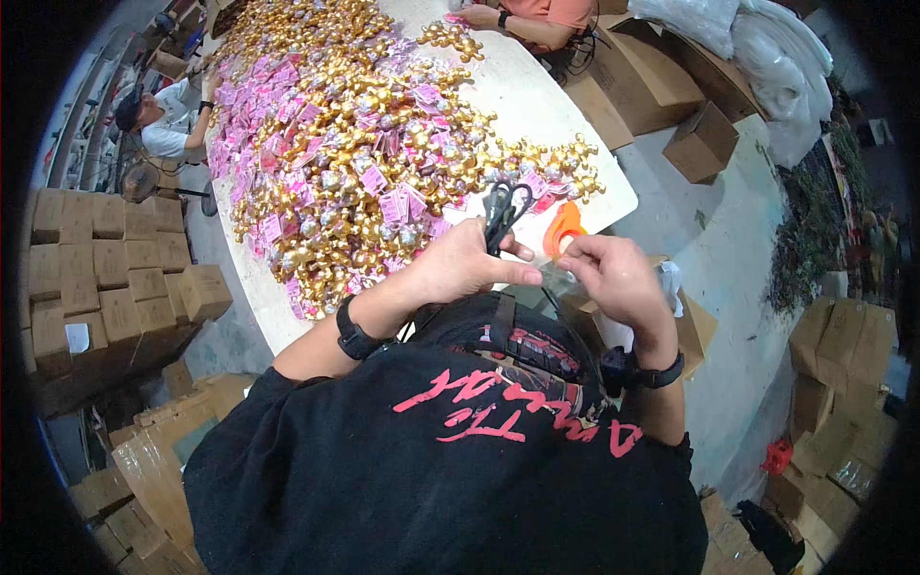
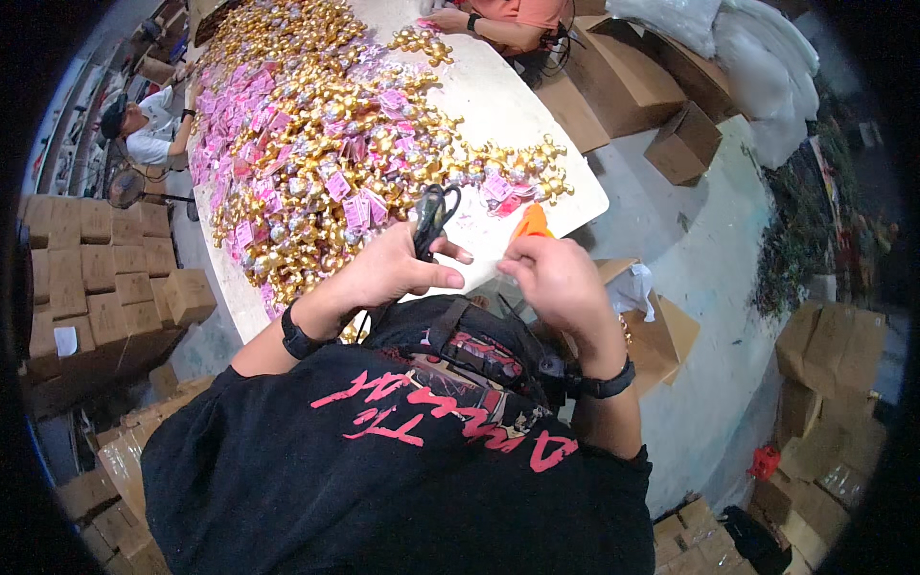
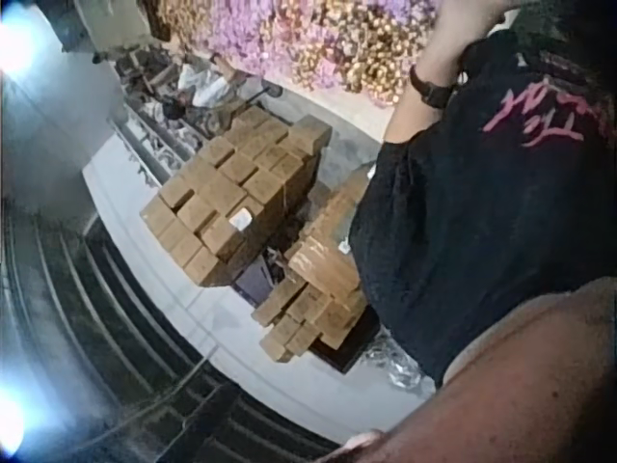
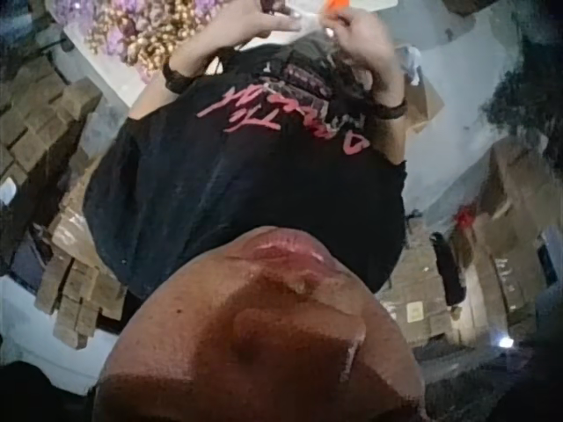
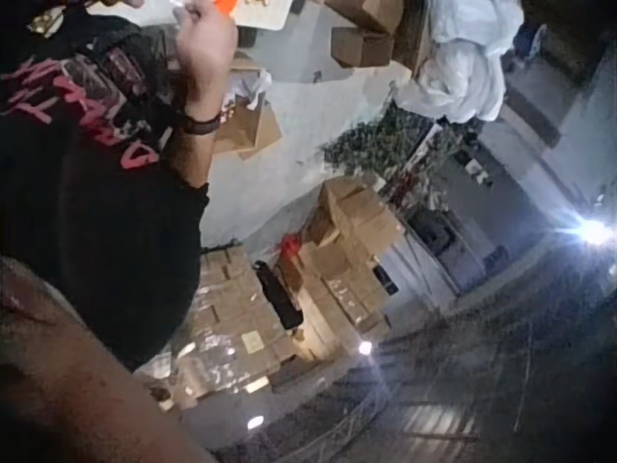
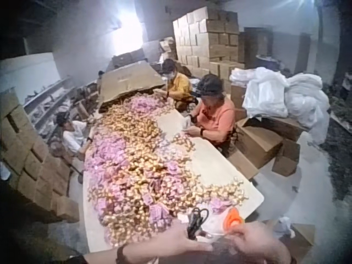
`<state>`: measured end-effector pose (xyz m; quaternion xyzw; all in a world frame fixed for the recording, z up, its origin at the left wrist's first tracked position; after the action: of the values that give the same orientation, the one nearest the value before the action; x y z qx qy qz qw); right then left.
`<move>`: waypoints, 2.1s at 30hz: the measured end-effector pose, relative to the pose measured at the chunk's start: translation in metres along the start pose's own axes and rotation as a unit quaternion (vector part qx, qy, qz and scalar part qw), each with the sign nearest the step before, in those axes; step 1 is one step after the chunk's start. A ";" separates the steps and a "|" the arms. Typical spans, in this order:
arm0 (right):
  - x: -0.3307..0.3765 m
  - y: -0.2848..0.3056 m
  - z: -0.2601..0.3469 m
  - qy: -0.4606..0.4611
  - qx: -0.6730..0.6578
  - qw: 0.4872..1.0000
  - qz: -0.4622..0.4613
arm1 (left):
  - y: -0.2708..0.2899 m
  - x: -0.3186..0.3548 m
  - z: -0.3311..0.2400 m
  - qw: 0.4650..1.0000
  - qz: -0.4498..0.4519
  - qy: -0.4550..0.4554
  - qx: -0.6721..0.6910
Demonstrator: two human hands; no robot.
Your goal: The recorder is sorting gold-colored items and packing them into cardboard boxes.
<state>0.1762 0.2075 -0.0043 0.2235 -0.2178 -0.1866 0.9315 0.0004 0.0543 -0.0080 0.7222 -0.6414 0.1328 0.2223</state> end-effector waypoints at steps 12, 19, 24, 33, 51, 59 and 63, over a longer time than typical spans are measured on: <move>0.028 0.028 0.009 0.047 0.005 0.984 -0.170 | -0.004 -0.015 0.024 0.992 -0.045 -0.011 -0.115; 0.010 -0.014 0.027 0.061 -0.304 0.950 -0.021 | -0.020 -0.015 0.032 0.988 -0.051 -0.123 -0.078; 0.000 -0.035 0.012 0.028 -0.331 0.943 -0.012 | -0.021 -0.015 0.034 0.979 -0.068 -0.136 -0.133; -0.004 -0.046 0.012 -0.030 -0.258 0.965 -0.035 | -0.030 -0.023 0.038 0.995 -0.083 -0.055 -0.006; -0.018 -0.101 -0.024 -0.099 -0.683 0.693 0.209 | 0.017 0.004 0.004 0.998 0.008 0.000 0.057; -0.031 -0.146 0.062 -0.049 -0.729 0.589 0.347 | 0.114 0.027 -0.108 0.956 0.014 0.069 -0.285; -0.023 -0.171 0.114 -0.030 -0.741 0.504 0.442 | 0.140 0.024 -0.152 0.917 0.039 0.108 -0.382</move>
<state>0.0581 0.0371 -0.0052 -0.6800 -0.0980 0.1498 0.7110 -0.1195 0.0976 0.1562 0.5383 -0.6429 -0.0367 0.5436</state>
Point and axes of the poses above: each hand's wrist, its own x-axis away from the middle knuckle, its own y-axis out of the back of the hand, z = x × y, the point moved 1 cm from there along -x, towards the middle knuckle, and after that the axes turned 11 degrees about -x, right-handed, at the moved point
